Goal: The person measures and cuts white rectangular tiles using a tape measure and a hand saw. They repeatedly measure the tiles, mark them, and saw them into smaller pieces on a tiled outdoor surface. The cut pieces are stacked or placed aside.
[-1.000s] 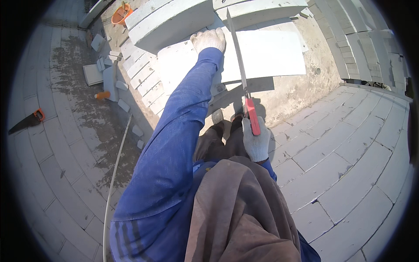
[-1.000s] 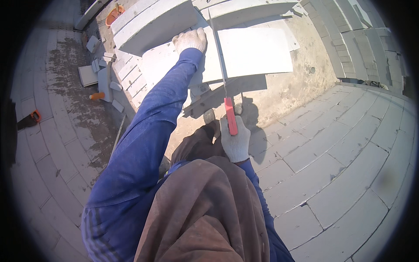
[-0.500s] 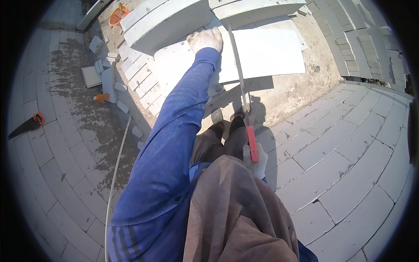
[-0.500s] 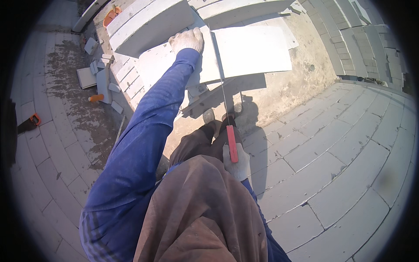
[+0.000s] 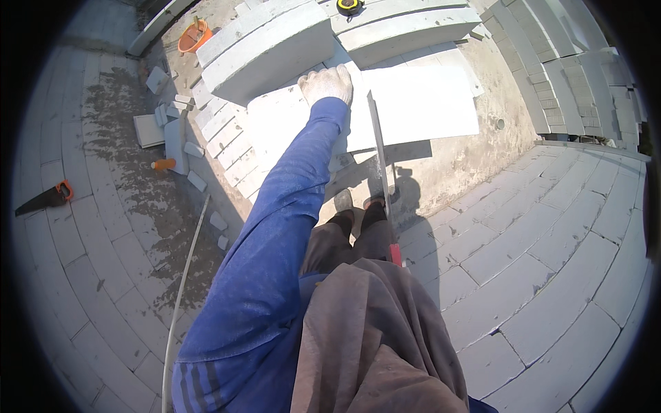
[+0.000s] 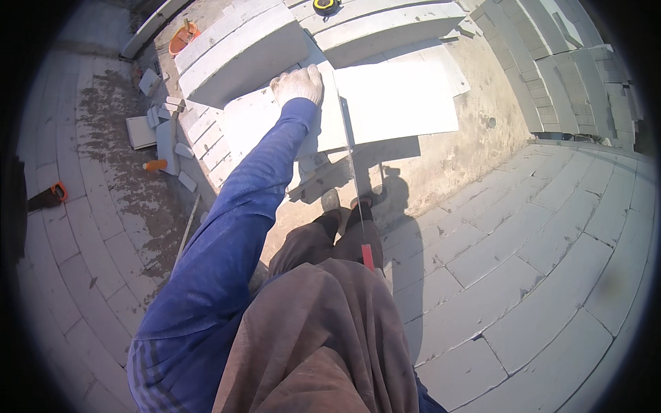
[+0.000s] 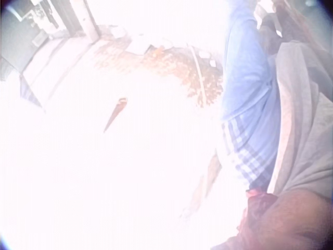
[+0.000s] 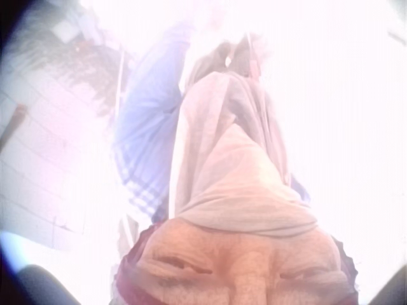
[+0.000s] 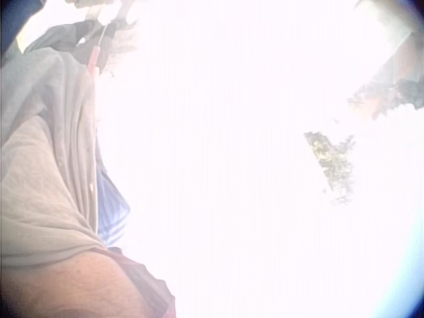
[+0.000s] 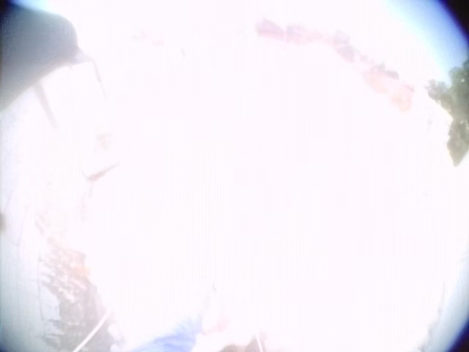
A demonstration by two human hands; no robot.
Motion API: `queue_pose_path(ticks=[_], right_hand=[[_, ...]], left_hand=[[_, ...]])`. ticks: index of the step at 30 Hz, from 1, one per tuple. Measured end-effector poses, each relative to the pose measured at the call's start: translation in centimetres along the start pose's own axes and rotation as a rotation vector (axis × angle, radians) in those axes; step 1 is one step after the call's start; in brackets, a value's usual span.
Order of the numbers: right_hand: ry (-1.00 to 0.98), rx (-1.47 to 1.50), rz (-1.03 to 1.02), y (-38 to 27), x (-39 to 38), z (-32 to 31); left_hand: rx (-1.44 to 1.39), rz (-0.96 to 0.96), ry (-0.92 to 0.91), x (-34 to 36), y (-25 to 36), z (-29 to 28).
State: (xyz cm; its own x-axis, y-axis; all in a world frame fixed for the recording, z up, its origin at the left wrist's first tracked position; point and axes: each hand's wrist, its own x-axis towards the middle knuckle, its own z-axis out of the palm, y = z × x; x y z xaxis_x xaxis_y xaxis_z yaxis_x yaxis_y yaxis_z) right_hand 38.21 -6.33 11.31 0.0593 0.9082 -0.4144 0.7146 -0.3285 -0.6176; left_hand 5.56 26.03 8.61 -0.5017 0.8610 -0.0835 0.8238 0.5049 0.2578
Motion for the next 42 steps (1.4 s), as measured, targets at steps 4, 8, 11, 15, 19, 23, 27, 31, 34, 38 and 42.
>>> queue_pose_path(ticks=[4, 8, 11, 15, 19, 23, 27, 31, 34, 38, 42], right_hand=[[0.012, 0.112, -0.252, -4.0, 3.1, -0.1], [0.033, 0.127, -0.316, -7.5, 3.1, -1.3], [-0.072, 0.005, 0.111, -6.7, -0.1, -2.5], [-0.037, -0.053, -0.014, -3.3, 1.4, -0.8], [0.043, 0.152, -0.346, -3.0, 3.8, 0.7], [0.009, 0.041, -0.034, -2.1, -0.1, -0.7], [0.018, 0.052, -0.056, -2.0, 0.6, -1.1], [0.028, 0.118, -0.504, -5.9, 7.8, 0.0], [-0.044, 0.122, -0.293, -4.1, 4.5, -0.1], [-0.064, -0.071, 0.023, -4.2, 0.7, -1.5], [0.003, 0.185, -0.342, -7.4, 5.0, -0.9]], left_hand=[[0.024, 0.006, -0.003, 0.0, 0.0, 0.1], [0.009, 0.009, 0.016, 0.1, -0.1, 0.3], [0.015, -0.008, 0.011, 0.2, -0.2, 0.5], [0.004, 0.004, -0.009, 0.4, -0.2, 0.5], [0.015, -0.007, 0.025, 0.0, -0.3, 0.6], [-0.014, 0.008, 0.040, 0.0, -0.2, 0.7], [0.006, 0.001, 0.014, 0.1, -0.1, 0.4], [0.021, 0.004, 0.002, 0.0, -0.1, 0.1], [0.011, 0.004, -0.026, 0.2, 0.0, -0.1], [0.017, -0.021, -0.009, 0.1, 0.1, 0.0], [0.000, 0.023, -0.010, 0.2, 0.0, 0.0]])
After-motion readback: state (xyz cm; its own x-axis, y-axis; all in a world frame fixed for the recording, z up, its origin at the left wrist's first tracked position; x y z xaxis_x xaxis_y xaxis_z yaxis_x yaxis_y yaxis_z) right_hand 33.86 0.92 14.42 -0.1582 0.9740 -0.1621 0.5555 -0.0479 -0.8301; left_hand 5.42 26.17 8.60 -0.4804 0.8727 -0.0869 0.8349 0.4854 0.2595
